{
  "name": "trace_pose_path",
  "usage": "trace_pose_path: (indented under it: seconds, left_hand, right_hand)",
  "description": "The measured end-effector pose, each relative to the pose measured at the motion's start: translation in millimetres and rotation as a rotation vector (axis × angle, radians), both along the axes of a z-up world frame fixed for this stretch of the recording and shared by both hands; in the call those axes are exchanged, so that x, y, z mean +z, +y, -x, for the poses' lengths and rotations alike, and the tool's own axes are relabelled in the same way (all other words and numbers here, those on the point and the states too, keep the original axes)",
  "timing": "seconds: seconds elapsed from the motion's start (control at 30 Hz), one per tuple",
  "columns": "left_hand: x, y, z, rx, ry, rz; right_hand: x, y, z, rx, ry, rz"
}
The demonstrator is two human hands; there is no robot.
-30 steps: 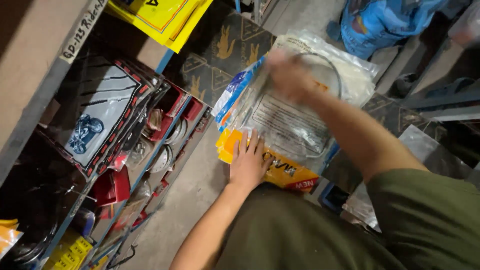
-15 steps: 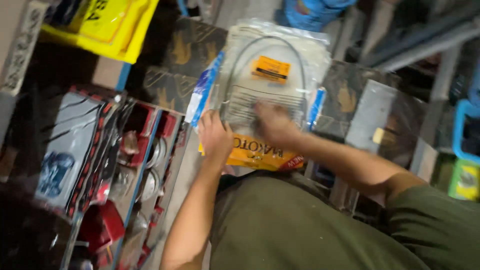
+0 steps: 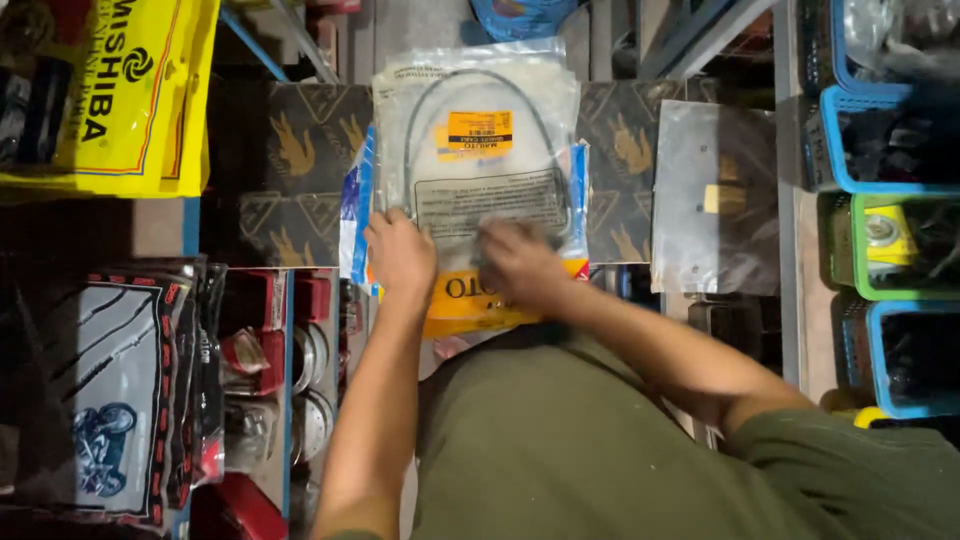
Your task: The person scrubs the surface of a plastic-wrapped package with a dark cloth. They repeatedly lift the package, turn it over, and scrub different sides before placing it back on the shelf.
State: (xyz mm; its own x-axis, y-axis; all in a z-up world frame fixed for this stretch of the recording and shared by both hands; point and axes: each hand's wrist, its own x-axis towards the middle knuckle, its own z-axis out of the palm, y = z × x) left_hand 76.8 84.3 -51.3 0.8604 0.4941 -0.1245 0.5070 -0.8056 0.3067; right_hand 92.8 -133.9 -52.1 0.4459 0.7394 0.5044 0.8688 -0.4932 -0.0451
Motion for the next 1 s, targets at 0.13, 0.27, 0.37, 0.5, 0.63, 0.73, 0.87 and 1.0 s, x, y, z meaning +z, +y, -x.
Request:
trace_pose_path:
  seconds: [0.13, 0.27, 0.37, 0.5, 0.63, 0.73, 0.87, 1.0]
  left_hand:
    - [2.1, -15.0, -8.2, -0.038, -0.024, -0.171]
    - [-9.3, -15.3, -14.9, 0.107, 0.030, 0.041]
    - [-19.8, -3.9, -23.6, 0.237, 0.032, 0.403]
    - [3.5, -11.1, -2.1, 0.161, 0.062, 0.534]
    - [25.0, -34.7, 37.3, 0.139, 0.041, 0.755]
    - [36.8, -62.3, 56.1, 0.186, -0.026, 0.885]
    - [58.8, -81.9, 54.3, 0.254, 0.056, 0.892]
    - [39.4, -101.0, 66.1, 0.374, 0.145, 0.845]
  right_hand:
    - [-50.9, -39.0, -66.9, -0.493, -0.103, 0.305]
    - [-20.6, -10.3, -64.7, -0.593, 0.031, 0.105]
    - [-18.3, 19.9, -34.6, -0.193, -0.083, 0.078]
    - [-39.5, 24.2, -30.3, 0.130, 0.133, 0.026]
    - [-44.6, 3.9, -106.4, -0.016, 0.048, 0.183]
    - [-39.4, 13.3, -145.6, -0.286, 0.308, 0.118]
    - [-109.0, 97.6, -137.0, -0.450, 0.114, -0.013]
    - [-60.6, 136.5, -66.4, 0.088, 0.420, 0.095]
